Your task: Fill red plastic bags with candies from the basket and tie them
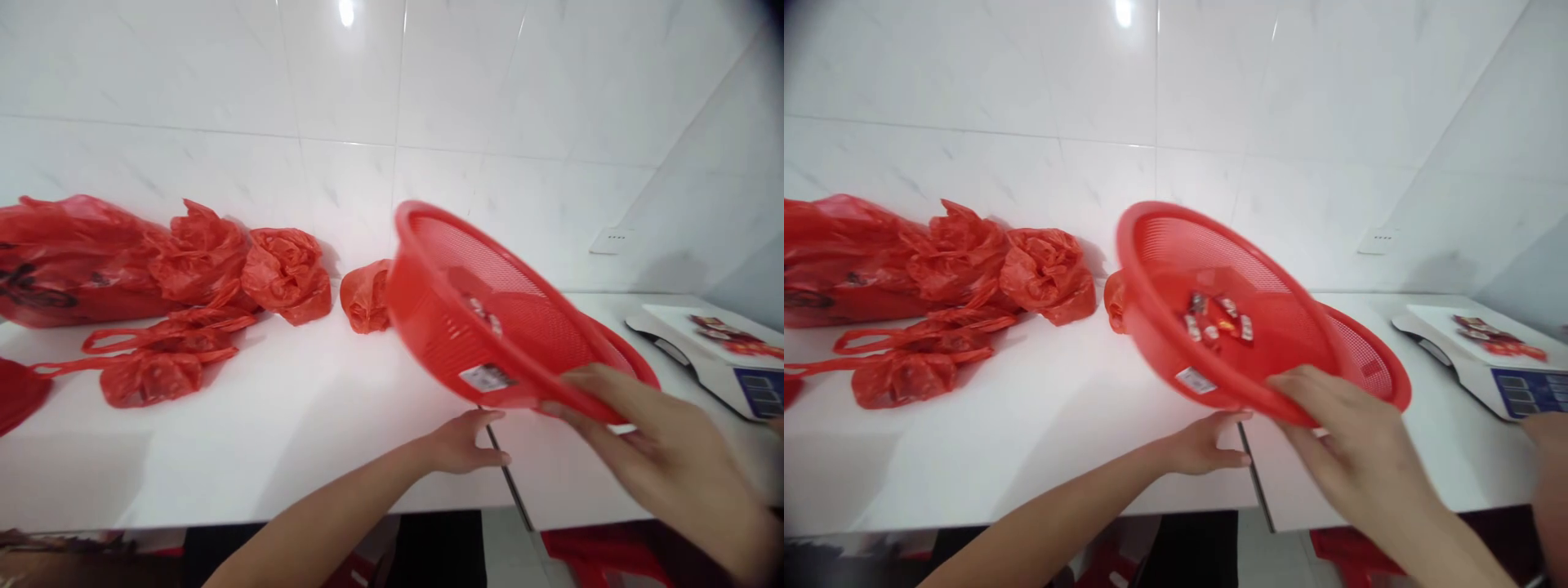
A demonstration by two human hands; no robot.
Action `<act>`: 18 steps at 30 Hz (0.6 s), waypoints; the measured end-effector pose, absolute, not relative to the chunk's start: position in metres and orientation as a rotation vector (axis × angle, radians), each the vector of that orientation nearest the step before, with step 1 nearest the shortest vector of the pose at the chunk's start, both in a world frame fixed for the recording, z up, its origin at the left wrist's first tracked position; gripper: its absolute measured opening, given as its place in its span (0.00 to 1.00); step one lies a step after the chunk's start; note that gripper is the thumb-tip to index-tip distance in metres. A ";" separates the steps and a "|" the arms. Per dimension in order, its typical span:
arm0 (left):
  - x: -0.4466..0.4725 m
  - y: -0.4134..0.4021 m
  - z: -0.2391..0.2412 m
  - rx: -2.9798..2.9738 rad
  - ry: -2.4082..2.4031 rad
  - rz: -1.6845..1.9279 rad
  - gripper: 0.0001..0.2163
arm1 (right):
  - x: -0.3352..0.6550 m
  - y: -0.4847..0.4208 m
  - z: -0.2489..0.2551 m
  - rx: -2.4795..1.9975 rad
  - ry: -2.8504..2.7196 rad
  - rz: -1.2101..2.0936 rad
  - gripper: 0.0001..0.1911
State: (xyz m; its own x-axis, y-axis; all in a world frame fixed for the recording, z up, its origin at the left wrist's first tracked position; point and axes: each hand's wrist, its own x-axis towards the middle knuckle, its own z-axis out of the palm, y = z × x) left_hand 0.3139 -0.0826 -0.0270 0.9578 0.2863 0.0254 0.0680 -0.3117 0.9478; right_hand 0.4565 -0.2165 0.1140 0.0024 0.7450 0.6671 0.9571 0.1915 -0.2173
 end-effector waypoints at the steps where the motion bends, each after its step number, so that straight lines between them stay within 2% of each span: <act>1: 0.302 -0.084 -0.028 1.889 0.270 0.243 0.34 | 0.445 -0.212 0.111 -1.531 -1.873 -0.335 0.11; 5: 0.241 -0.082 -0.035 1.826 0.469 0.281 0.24 | 0.417 -0.191 0.092 -1.392 -2.109 -0.249 0.11; 9: 0.178 -0.071 -0.040 1.720 0.604 0.314 0.16 | 0.415 -0.178 0.069 -1.574 -2.261 -0.300 0.13; 14: 0.137 -0.082 -0.003 1.635 0.755 0.374 0.14 | 0.425 -0.168 0.041 -2.127 -2.198 -0.409 0.17; 16: 0.138 -0.099 0.020 1.590 0.652 0.318 0.14 | 0.427 -0.163 0.036 -2.260 -2.209 -0.328 0.21; 18: 0.144 -0.123 0.036 1.465 0.433 0.184 0.16 | 0.425 -0.156 0.040 -2.263 -2.243 -0.177 0.28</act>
State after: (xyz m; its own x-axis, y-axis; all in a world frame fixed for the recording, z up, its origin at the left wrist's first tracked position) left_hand 0.1435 -0.1226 0.0357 0.9096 0.3787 -0.1707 0.1394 0.1087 0.9842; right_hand 0.4253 -0.1556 0.0399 0.0066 0.9990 0.0440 0.9935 -0.0115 0.1131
